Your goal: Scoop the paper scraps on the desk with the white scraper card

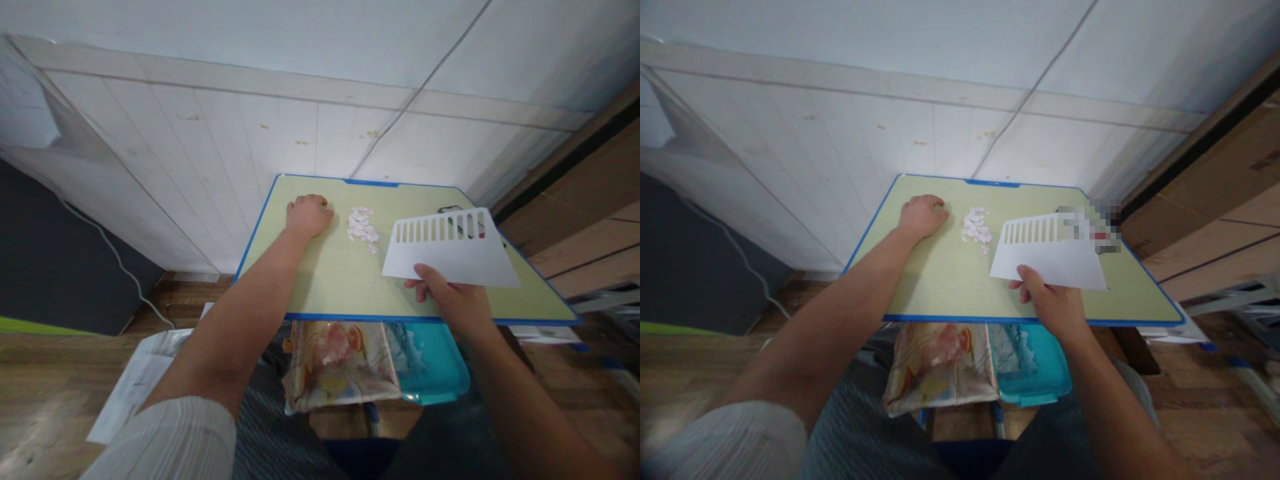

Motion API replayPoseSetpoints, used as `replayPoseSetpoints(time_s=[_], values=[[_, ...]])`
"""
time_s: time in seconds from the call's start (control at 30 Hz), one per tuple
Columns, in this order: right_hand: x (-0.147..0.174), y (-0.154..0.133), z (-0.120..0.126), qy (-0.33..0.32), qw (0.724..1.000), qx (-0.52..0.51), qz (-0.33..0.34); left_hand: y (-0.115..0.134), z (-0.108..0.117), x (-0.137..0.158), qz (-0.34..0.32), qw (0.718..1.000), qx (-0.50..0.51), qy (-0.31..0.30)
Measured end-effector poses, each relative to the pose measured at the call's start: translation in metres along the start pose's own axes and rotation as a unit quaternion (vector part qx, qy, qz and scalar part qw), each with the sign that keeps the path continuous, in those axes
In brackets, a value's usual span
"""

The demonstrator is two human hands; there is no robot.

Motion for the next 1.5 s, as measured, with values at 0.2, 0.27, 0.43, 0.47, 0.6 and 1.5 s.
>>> replayPoseSetpoints(time_s=[0.2,0.27,0.43,0.47,0.6,1.5], values=[[-0.003,0.023,-0.001,0.005,0.998,-0.035,-0.047,-0.001,0.000,-0.001,-0.002,1.000,-0.004,0.000],[-0.004,0.023,-0.001,-0.001,0.997,-0.056,-0.051,-0.001,0.000,-0.001,-0.003,1.000,-0.003,0.000],[0.003,0.002,0.002,-0.003,0.999,-0.037,-0.022,0.000,0.001,0.001,-0.002,1.000,0.000,0.003],[0.005,-0.002,0.002,-0.008,0.999,-0.031,-0.022,0.000,0.001,0.001,-0.002,1.000,0.001,0.003],[0.013,-0.006,0.007,-0.004,0.999,-0.028,-0.032,0.000,0.000,-0.001,-0.006,1.000,0.002,0.002],[0.026,-0.007,0.009,0.081,0.995,0.050,0.028,-0.001,-0.002,-0.002,-0.006,1.000,0.004,0.004]])
Point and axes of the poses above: each hand's wrist, its own x-axis away from the middle knuckle, its own z-axis out of the back of the hand, y = z × x, the point moved 5 cm from there along -x, towards the middle knuckle, and after that the axes turned 15 degrees about x, right-handed, at the moved point
